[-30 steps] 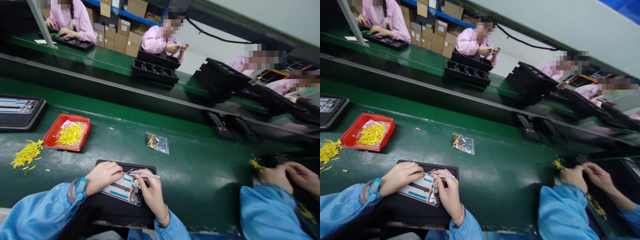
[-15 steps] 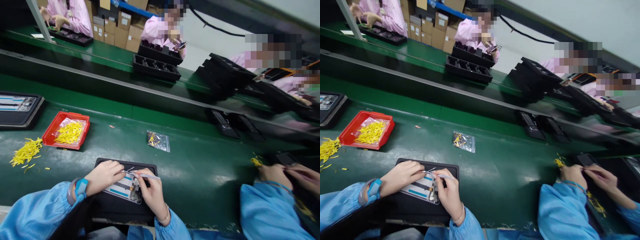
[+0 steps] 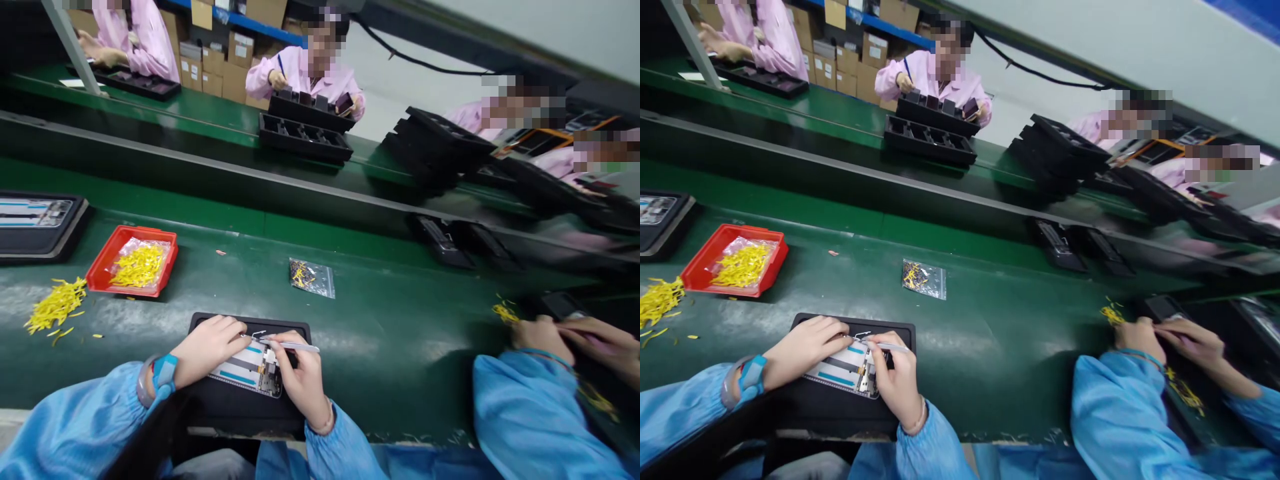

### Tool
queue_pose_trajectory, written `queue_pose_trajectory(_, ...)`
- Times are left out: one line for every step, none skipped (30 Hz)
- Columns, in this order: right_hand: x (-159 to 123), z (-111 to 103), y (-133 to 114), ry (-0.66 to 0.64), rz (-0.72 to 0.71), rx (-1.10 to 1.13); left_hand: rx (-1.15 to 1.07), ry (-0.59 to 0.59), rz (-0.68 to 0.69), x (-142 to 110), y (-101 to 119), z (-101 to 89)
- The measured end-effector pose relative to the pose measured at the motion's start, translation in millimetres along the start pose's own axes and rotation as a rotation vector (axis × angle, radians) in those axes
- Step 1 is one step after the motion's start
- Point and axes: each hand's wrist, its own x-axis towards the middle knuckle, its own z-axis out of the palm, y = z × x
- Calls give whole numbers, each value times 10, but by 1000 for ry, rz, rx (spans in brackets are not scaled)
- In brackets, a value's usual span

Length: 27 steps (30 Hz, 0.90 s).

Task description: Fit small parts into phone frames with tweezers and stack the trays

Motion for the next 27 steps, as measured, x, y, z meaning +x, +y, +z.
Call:
queue_pose_trajectory(1, 4, 0, 5, 3, 1, -4, 10, 0, -2, -2, 2)
queue_pose_trajectory(3, 8, 2, 9, 7, 2, -6, 18, 0, -3, -2, 4)
queue_pose_trajectory(5, 12, 4, 10, 11, 4, -8, 23, 0, -4, -2, 7)
queue_pose_trajectory(7, 16, 6, 9, 14, 6, -10, 25, 0, -5, -2, 10)
queue_pose_trajectory(9, 18, 9, 6, 15, 9, -12, 26, 0, -6, -1, 14)
queue_pose_trajectory(11, 20, 11, 1, 14, 13, -15, 23, 0, -7, -1, 18)
queue_pose_trajectory(13, 20, 13, -1, 12, 17, -17, 18, -1, -9, -1, 22)
queue_pose_trajectory(15, 18, 15, 1, 10, 21, -19, 12, -2, -12, -1, 25)
queue_pose_trajectory(16, 16, 15, 5, 8, 23, -21, 3, -5, -14, -3, 28)
queue_pose_trajectory(17, 14, 15, 8, 7, 24, -23, -5, -7, -16, -5, 30)
queue_pose_trajectory(18, 12, 13, 11, 7, 22, -26, -15, -8, -18, -8, 30)
queue_pose_trajectory(18, 9, 11, 11, 8, 18, -29, -23, -9, -18, -10, 29)
queue_pose_trajectory(18, 7, 9, 9, 9, 14, -31, -25, -10, -18, -13, 27)
queue_pose_trajectory(18, 6, 6, 5, 8, 9, -34, -23, -9, -17, -14, 24)
queue_pose_trajectory(17, 5, 4, 1, 6, 5, -36, -18, -8, -15, -14, 21)
queue_pose_trajectory(15, 4, 2, -2, 5, 3, -37, -11, -8, -13, -13, 19)
queue_pose_trajectory(13, 4, 2, -5, 4, 1, -36, -4, -9, -10, -12, 17)
queue_pose_trajectory(10, 4, 2, -9, 4, -1, -35, 0, -8, -8, -10, 16)
queue_pose_trajectory(7, 5, 2, -14, 3, -3, -35, 2, -9, -6, -7, 17)
queue_pose_trajectory(4, 6, 3, -19, 3, -5, -35, 3, -9, -5, -5, 18)
queue_pose_trajectory(2, 8, 3, -23, 1, -8, -36, 5, -11, -4, -3, 22)
queue_pose_trajectory(0, 11, 3, -26, 0, -11, -38, 6, -11, -5, -3, 26)
queue_pose_trajectory(-2, 13, 2, -27, -1, -13, -39, 8, -10, -7, -3, 30)
queue_pose_trajectory(-3, 16, 0, -26, -2, -13, -38, 11, -10, -9, -5, 36)
queue_pose_trajectory(-5, 17, 0, -21, -2, -13, -35, 15, -8, -12, -8, 41)
queue_pose_trajectory(-8, 17, 0, -7, 0, -12, -34, 19, -6, -16, -10, 46)
queue_pose_trajectory(-14, 14, 4, 16, 6, -11, -33, 24, -6, -18, -13, 51)
